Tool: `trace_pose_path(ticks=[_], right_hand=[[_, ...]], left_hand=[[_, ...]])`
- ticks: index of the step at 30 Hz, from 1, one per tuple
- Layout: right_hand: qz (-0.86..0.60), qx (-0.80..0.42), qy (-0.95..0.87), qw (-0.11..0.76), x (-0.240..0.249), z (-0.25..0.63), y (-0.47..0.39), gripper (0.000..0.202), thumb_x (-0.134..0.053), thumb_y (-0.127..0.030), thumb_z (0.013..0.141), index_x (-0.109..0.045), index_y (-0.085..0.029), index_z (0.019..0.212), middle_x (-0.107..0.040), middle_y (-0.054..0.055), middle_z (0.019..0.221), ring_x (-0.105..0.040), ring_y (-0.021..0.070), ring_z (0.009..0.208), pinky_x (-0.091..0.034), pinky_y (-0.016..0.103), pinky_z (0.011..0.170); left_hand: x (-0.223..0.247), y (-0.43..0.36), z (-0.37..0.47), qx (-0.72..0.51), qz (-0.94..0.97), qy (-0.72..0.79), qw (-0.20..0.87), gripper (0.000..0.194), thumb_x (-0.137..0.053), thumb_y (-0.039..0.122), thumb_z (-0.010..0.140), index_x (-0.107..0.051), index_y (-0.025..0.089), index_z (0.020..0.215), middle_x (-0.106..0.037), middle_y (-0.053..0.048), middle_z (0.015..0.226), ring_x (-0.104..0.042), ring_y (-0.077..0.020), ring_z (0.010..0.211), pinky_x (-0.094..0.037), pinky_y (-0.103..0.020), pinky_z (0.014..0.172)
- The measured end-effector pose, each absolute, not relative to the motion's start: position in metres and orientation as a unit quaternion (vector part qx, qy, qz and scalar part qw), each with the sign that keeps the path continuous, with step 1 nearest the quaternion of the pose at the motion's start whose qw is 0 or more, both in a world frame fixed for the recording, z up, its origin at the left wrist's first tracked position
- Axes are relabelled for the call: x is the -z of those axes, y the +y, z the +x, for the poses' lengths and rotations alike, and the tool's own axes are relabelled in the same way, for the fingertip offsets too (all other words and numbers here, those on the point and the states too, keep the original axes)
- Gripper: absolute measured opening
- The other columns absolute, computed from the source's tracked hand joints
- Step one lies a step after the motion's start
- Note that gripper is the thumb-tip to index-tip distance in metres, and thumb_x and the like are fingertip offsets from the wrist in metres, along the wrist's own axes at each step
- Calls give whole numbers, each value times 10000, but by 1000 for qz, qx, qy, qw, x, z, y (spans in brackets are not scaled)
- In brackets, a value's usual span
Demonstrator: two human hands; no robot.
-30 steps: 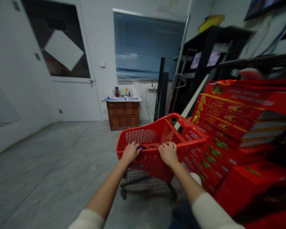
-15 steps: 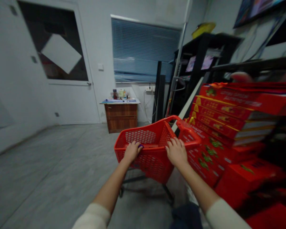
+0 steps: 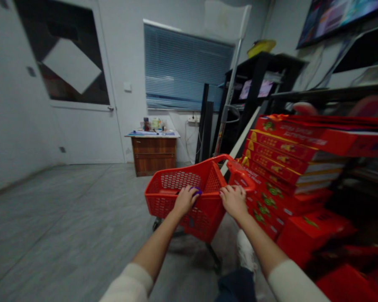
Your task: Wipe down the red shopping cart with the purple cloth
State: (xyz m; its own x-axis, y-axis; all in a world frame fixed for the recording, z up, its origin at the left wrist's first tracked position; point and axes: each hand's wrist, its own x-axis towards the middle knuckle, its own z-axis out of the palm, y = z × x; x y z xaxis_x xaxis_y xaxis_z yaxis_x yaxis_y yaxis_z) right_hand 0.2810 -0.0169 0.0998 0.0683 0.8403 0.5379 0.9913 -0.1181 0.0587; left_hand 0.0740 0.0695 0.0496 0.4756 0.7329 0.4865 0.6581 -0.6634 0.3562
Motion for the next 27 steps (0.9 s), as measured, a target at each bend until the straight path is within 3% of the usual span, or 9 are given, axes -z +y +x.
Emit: trace_pose_path(ticks=[4,8,14,17,19,23,27], right_hand=[[-719,230,-628,189,-98,272,-14,273,-436,-325,943,-699,-253,962,-676,52,1059,-473,268,1086,-198,470,1036],[-722,249,-616,193,-96,252,-15,276,-437,-317,943,-699,-237,980,-681,61,1047,-488,280,1084,-194,468,1054],[-676,240,-680,153,-113,267,-30,355,-405,-284,956,-634,-241,1223,-634,52,1266,-503,236,1142,-270,390,1034],[-685,274,-657,157,-125,294,-38,357,-410,-327,956,-658,-224,1191,-594,65,1331,-442,252,1239,-236,405,1073],[-695,266,-651,149,-129,305,-41,354,-405,-342,961,-675,-228,1159,-618,61,1294,-468,253,1196,-269,405,1044],[-714,248,-640,140,-127,303,-40,326,-413,-327,961,-695,-231,1093,-658,57,1205,-521,238,1038,-328,387,949],[-707,250,-643,154,-125,292,-44,321,-408,-328,967,-678,-234,1113,-658,55,1197,-508,239,1044,-322,394,939]], left_hand=[[-52,78,54,-288,842,454,50,290,-420,371,974,-644,218,1077,-593,-57,1083,-546,-181,981,-420,-326,920],[-61,63,92,-312,853,418,35,292,-417,384,976,-630,239,1113,-594,-52,1113,-539,-184,1009,-411,-327,925],[-66,70,87,-283,865,413,43,315,-397,394,979,-627,223,1108,-585,-69,1114,-545,-191,1016,-414,-328,932],[-68,87,58,-227,863,450,38,312,-410,387,972,-640,207,1082,-589,-80,1095,-557,-203,1010,-417,-339,928],[-70,90,55,-214,864,455,37,308,-417,384,969,-643,207,1082,-594,-80,1080,-563,-206,1005,-421,-339,921],[-77,68,94,-283,870,401,53,312,-418,401,970,-640,236,1113,-598,-62,1089,-559,-191,1004,-427,-328,916],[-79,43,127,-382,857,337,71,318,-433,416,968,-613,267,1184,-592,-40,1173,-532,-177,1070,-409,-318,967]])
